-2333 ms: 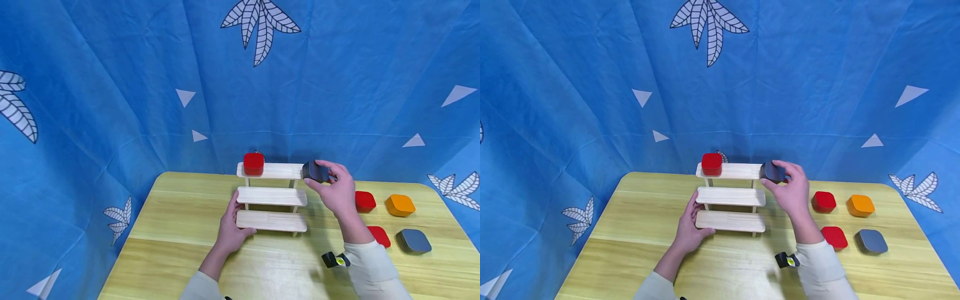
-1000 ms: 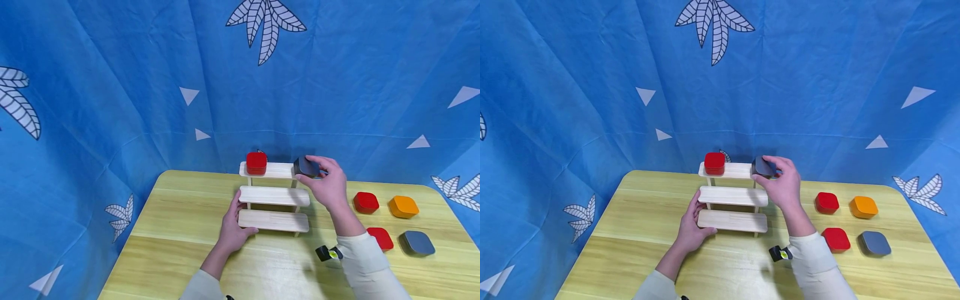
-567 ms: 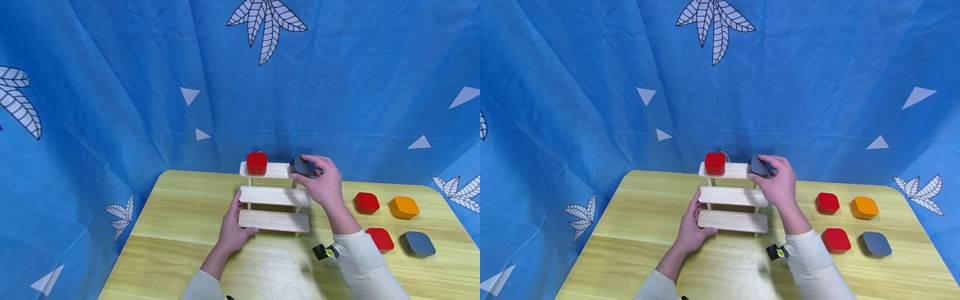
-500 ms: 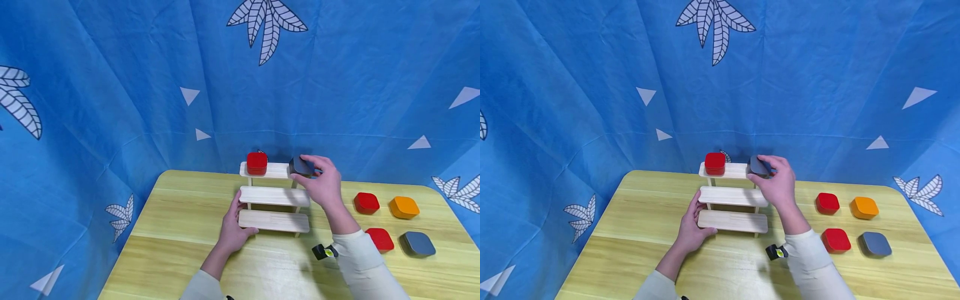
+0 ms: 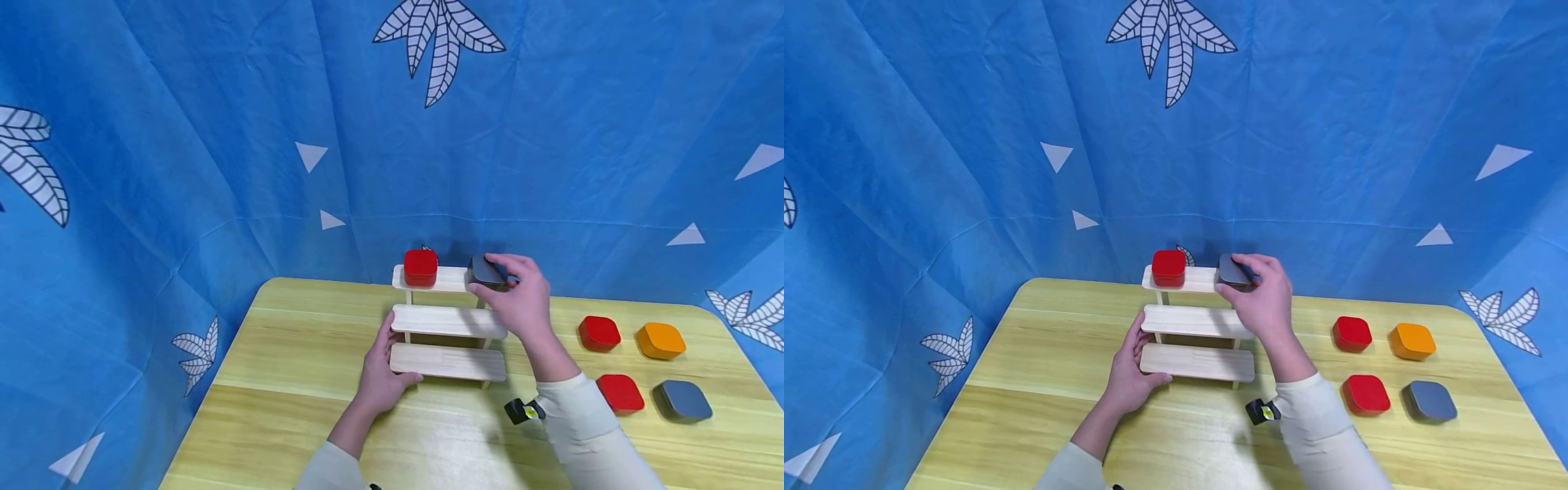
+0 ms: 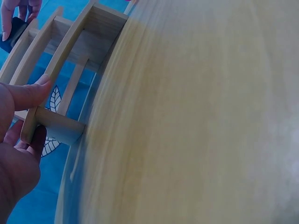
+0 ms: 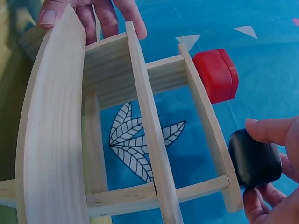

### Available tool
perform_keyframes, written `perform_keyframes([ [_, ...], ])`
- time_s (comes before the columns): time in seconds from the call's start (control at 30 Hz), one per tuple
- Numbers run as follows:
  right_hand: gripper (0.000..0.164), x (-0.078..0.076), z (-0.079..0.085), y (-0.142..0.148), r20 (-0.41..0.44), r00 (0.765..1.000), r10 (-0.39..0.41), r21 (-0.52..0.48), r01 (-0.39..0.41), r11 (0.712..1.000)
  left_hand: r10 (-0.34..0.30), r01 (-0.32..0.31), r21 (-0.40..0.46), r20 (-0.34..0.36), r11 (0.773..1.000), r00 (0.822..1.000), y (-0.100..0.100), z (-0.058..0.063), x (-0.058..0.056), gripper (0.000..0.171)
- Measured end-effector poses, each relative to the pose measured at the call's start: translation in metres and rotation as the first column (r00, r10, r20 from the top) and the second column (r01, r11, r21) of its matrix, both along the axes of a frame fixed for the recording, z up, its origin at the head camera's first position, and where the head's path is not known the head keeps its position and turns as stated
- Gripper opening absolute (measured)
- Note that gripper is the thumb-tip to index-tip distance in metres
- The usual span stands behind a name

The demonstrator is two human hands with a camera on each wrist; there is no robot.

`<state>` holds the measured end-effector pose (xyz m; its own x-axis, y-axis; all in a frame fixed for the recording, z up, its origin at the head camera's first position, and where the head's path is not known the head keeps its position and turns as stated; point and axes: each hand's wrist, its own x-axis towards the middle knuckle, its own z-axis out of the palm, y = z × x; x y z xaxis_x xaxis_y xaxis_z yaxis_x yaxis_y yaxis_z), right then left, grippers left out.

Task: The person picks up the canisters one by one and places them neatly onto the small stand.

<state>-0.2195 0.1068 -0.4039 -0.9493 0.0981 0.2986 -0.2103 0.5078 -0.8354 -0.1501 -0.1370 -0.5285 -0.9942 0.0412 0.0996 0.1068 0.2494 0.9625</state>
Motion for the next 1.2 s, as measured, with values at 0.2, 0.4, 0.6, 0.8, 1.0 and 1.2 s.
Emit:
perform_keyframes([
  [0.2, 0.052, 0.0004, -0.0023, -0.0027, 0.001, 1.0, -0.006, 0.027, 0.006, 1.0, 0.003, -0.003, -0.015, 0.002, 1.0, 1.0, -0.0006, -0.0019, 0.0017, 0.13],
  [0.4, 0.052, 0.0011, -0.0048, -0.0043, -0.009, 1.0, -0.002, 0.036, 0.002, 0.999, 0.006, -0.006, -0.025, 0.01, 1.0, 1.0, -0.0006, -0.0023, 0.0032, 0.13],
  [0.6, 0.052, -0.0004, -0.006, -0.0049, -0.014, 1.0, -0.002, 0.039, 0.003, 0.999, 0.005, -0.005, -0.024, 0.01, 1.0, 1.0, 0.0, -0.0018, 0.002, 0.13],
  [0.8, 0.052, -0.0025, -0.0058, -0.005, -0.037, 0.999, 0.003, 0.047, -0.001, 0.999, 0.003, -0.003, -0.011, 0.005, 1.0, 1.0, -0.0003, -0.0008, 0.0009, 0.129],
  [1.0, 0.067, -0.0039, -0.0052, -0.004, -0.041, 0.999, 0.017, 0.032, -0.016, 0.999, 0.0, 0.0, 0.0, 0.0, 1.0, 1.0, -0.0002, -0.001, -0.0001, 0.13],
  [1.2, 0.096, -0.0029, -0.0063, -0.0011, -0.021, 0.999, 0.026, -0.021, -0.026, 0.999, 0.001, -0.001, -0.004, -0.007, 1.0, 1.0, -0.0002, -0.0002, 0.0004, 0.13],
])
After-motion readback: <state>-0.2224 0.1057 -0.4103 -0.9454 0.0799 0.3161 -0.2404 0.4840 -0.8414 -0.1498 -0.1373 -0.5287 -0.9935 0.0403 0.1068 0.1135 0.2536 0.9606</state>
